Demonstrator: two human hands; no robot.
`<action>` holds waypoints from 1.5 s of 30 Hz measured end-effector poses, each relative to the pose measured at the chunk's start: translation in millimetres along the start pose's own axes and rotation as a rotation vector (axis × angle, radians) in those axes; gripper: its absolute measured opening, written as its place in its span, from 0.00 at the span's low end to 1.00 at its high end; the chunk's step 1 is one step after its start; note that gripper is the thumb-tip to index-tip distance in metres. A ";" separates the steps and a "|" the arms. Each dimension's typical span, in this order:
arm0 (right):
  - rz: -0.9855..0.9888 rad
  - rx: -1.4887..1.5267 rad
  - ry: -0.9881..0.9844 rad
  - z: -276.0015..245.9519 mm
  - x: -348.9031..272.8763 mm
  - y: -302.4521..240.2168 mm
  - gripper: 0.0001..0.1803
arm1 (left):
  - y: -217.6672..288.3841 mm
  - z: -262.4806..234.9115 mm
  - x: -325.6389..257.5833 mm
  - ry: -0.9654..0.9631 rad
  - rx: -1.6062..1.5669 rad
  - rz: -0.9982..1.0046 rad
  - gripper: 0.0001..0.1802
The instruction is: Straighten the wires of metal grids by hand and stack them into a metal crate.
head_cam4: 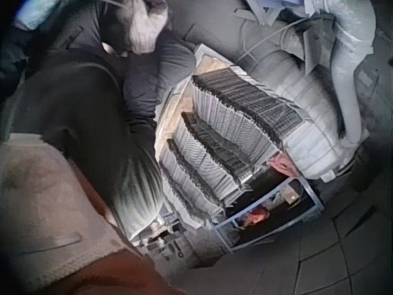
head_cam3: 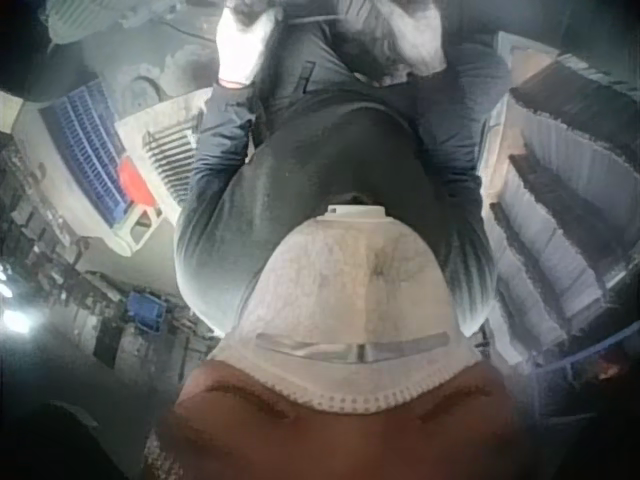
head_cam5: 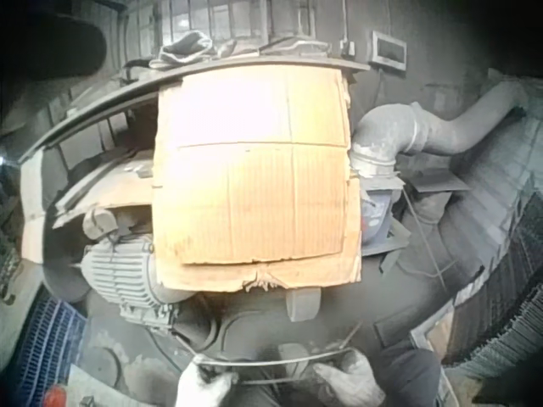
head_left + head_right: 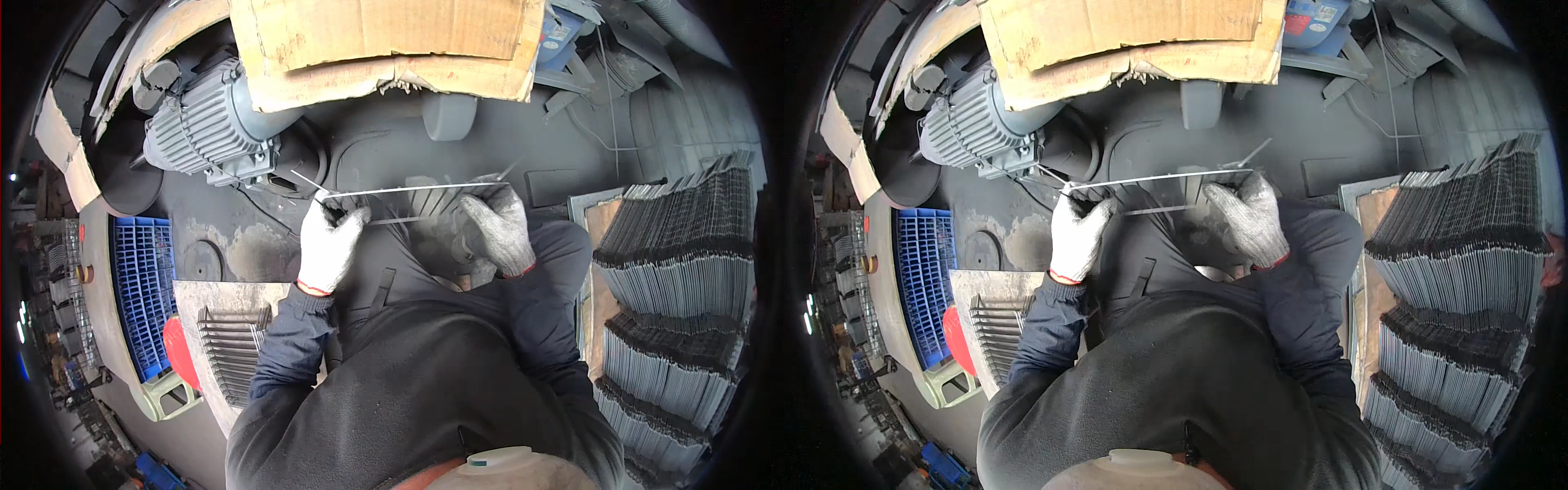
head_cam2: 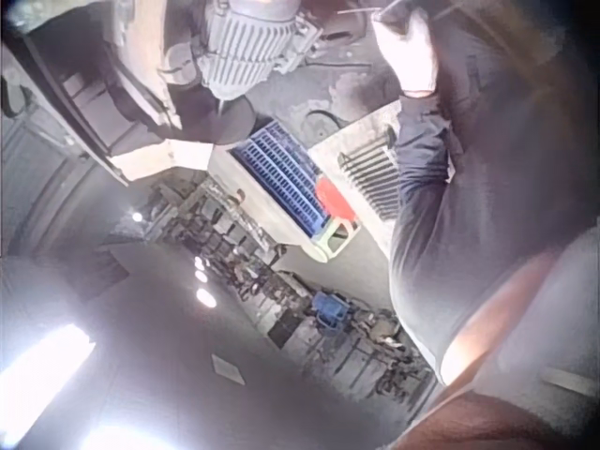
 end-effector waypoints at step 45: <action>-0.045 -0.143 0.157 -42.7 57.2 45.9 0.10 | -75.8 48.0 93.1 -0.016 0.173 -0.256 0.13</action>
Point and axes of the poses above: each hand's wrist, its own x-axis towards the middle knuckle, its own z-axis out of the palm, y = z × x, the point moved 3 cm from there along x, towards the middle knuckle, and after that the axes turned 11 degrees about -z, right-handed, at the moved point
